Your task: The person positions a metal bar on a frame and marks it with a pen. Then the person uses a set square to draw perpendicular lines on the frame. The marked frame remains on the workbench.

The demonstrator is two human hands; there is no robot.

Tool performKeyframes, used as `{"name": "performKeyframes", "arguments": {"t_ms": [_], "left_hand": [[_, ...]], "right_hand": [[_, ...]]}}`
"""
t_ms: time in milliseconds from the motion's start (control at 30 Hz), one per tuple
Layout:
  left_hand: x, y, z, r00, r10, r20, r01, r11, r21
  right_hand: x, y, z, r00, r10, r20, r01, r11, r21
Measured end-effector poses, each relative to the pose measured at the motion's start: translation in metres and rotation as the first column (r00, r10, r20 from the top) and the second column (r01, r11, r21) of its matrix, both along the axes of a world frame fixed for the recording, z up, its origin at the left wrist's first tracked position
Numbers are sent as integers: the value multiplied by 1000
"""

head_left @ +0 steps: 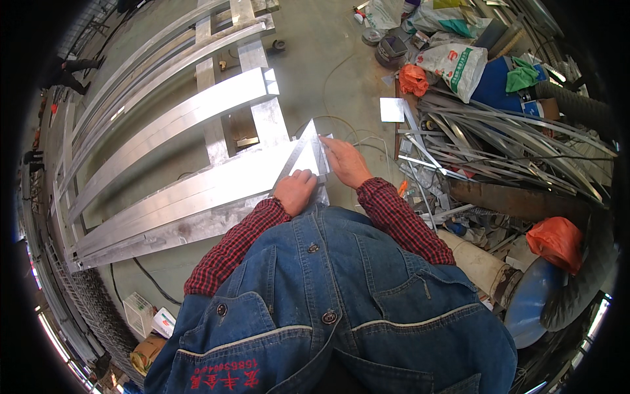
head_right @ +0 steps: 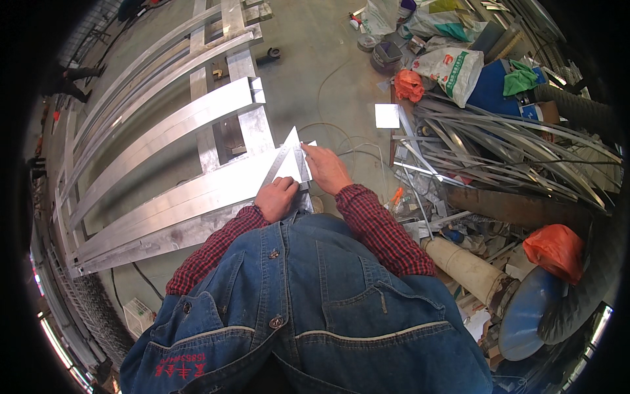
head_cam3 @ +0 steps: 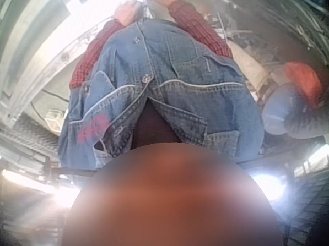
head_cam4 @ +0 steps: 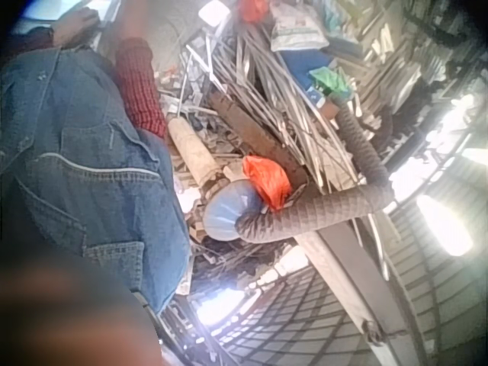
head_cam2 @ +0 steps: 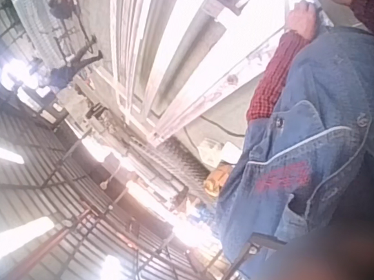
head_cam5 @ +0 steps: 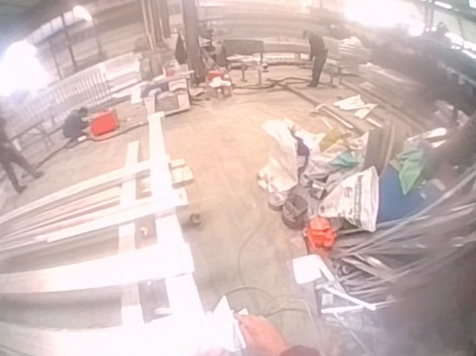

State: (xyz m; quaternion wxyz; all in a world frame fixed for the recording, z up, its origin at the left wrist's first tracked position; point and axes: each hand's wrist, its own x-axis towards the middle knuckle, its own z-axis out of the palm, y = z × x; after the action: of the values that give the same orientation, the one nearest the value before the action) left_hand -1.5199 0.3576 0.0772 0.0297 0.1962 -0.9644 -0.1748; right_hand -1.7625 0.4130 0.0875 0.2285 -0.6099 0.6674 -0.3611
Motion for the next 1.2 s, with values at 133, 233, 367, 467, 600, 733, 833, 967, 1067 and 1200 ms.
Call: {"name": "performKeyframes", "arguments": {"t_ms": [133, 233, 367, 467, 600, 733, 833, 967, 1067, 1200], "left_hand": [[0, 0, 2, 1000, -4, -10, 5, 1000, 9], [-1, 0, 4, 1000, 1, -11, -1, 1000, 16], [-2, 2, 4, 1000, 24, -21, -24, 1000, 3], [-2, 3, 3, 999, 38, -37, -38, 999, -5], [5, 5, 3, 998, 65, -22, -66, 998, -16], [27, 6, 6, 990, 141, 11, -141, 990, -17], [44, 7, 5, 980, 198, -21, -198, 979, -35], [58, 5, 1, 975, 219, -35, -220, 975, -24], [63, 2, -1, 978, 202, -43, -202, 979, 3], [66, -2, -1, 986, 165, -34, -165, 986, 5]], "right_hand": [[-5, 13, 7, 998, 42, -47, -39, 997, 67], [-6, 38, 15, 995, 94, -42, -91, 993, 80], [-5, 88, 26, 983, 183, 23, -180, 920, 349], [-2, 110, 28, 987, 125, 99, -155, 902, 404], [1, 111, 29, 954, -137, 267, 42, 942, 332], [5, 95, 33, 922, -234, 308, 159, 955, 251], [19, 81, 36, 916, -253, 310, 225, 966, 124], [37, 66, 37, 883, -291, 368, 232, 952, 197], [47, 59, 38, 896, -291, 335, 220, 947, 236], [59, 54, 39, 897, -287, 336, 227, 952, 207]]}}
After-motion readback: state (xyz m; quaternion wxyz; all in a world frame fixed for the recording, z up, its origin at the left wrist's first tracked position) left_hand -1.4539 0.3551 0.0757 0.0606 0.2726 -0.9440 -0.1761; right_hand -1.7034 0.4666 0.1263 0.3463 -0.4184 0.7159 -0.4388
